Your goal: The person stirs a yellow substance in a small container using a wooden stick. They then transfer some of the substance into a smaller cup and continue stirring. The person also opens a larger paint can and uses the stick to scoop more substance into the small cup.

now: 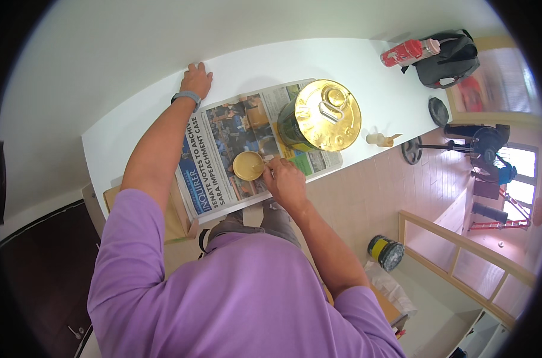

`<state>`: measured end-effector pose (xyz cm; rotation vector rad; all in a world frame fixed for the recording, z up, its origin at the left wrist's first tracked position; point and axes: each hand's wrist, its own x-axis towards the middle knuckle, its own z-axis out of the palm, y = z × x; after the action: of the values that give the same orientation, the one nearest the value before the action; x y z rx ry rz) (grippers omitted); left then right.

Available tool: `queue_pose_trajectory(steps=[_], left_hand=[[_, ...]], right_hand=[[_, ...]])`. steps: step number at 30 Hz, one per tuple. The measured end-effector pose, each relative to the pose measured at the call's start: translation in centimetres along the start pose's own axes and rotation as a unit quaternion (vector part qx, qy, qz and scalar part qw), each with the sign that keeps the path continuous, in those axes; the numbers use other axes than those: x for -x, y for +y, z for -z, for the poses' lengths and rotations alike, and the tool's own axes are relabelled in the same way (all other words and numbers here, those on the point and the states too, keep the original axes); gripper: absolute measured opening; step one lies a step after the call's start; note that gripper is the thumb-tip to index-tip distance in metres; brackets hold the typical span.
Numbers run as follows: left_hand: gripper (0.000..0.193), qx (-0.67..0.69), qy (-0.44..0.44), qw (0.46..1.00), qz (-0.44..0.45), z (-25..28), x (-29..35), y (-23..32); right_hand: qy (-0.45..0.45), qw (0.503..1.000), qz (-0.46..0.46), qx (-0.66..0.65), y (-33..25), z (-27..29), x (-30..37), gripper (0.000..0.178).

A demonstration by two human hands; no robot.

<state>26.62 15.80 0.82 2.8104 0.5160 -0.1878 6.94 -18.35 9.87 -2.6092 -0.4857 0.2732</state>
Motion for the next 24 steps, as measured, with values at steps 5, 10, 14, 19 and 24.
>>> queue_pose_trajectory(steps=[5,10,14,19,24], left_hand=[[0.044,0.115,0.062,0.989,0.070,0.8,3.9,0.6],[0.035,0.212,0.180,0.961,-0.014,-1.1,19.0,1.3],[0.039,0.173,0.071,0.982,-0.017,-2.4,30.7,0.9],[0.060,0.097,0.136,0.981,-0.102,-7.5,36.1,-0.5],[0.087,0.218,0.110,0.957,-0.158,-6.8,33.8,-0.4]], right_hand=[[-0.001,1.000,-0.009,0.002,0.5,-0.3,0.5,0.020],[0.027,0.999,0.013,-0.026,1.0,-0.6,-0.4,0.020],[0.036,0.998,0.042,-0.021,1.1,-1.1,-1.8,0.020],[0.035,0.996,0.077,0.015,1.3,-0.7,-3.0,0.021],[-0.029,0.998,0.060,0.002,0.7,-0.3,-2.5,0.021]])
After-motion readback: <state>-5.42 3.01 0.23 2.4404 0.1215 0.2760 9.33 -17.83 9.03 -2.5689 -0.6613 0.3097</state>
